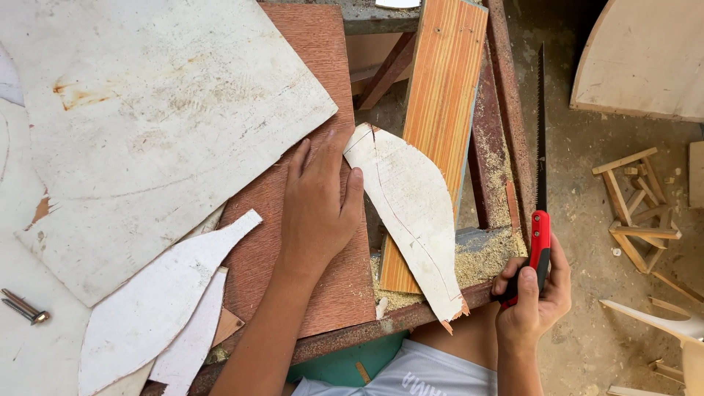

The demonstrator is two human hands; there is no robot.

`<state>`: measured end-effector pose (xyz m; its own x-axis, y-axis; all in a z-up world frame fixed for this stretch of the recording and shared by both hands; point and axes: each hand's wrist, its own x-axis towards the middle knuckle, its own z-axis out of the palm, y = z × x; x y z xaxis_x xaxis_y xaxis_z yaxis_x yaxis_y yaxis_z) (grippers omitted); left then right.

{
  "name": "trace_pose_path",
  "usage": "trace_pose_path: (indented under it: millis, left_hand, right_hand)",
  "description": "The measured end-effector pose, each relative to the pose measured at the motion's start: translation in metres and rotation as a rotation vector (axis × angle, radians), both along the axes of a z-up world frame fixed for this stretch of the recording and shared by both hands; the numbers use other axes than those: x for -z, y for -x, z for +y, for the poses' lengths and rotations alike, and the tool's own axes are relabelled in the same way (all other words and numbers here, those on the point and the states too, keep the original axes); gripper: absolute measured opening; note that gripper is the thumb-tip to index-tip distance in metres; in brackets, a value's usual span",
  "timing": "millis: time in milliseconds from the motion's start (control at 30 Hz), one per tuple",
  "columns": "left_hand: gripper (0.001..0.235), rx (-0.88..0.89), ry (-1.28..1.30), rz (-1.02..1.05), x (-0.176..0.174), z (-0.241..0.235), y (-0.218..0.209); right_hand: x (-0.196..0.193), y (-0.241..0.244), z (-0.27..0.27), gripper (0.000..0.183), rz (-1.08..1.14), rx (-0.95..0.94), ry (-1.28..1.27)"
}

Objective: Using a hand saw to cut a curved shape out of a thin metal sheet on a workbench

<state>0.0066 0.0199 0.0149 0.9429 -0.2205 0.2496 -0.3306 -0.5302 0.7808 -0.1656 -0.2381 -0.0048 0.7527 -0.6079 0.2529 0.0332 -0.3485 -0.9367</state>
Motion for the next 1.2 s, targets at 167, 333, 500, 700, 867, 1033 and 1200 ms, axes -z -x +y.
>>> trace_pose_path:
  millis: [167,333,500,700,867,1033,1200]
  left_hand:
    - [0.049,0.007,0.017,-0.007,0.0004,-0.0004,-0.0005]
    - [0.048,0.005,0.006,-0.011,-0.0007,-0.0008,0.0004]
    - [0.046,0.004,0.009,-0.023,-0.0027,-0.0002,-0.0004]
    - [0.046,0.008,-0.007,-0.009,-0.0013,-0.0012,-0.0011]
    - [0.046,0.015,0.015,-0.003,-0.0025,0.0002,-0.0003]
    - [0.047,0.011,0.0,0.01,-0.0019,-0.0005,-0.0007]
    - [0.047,0.01,-0.003,0.014,-0.0006,-0.0002,-0.0007]
  right_hand:
    - [-0.0026,-0.0013,0.0022,0.054,0.012,-0.003,0.015]
    - [-0.0002,0.0006,0.0001,0.053,0.007,-0.011,0.019]
    - [0.0011,-0.0004,0.0005,0.054,-0.009,-0.022,0.011]
    - [-0.0005,-0.0012,0.0021,0.052,0.009,-0.007,0.019]
    - [0.0049,0.0008,-0.0011,0.051,-0.017,-0.016,0.043]
    - [-0.0002,-0.0003,0.0019,0.052,0.013,-0.006,0.023]
    - [-0.0013,-0.0008,0.004,0.053,0.013,-0.005,0.019]
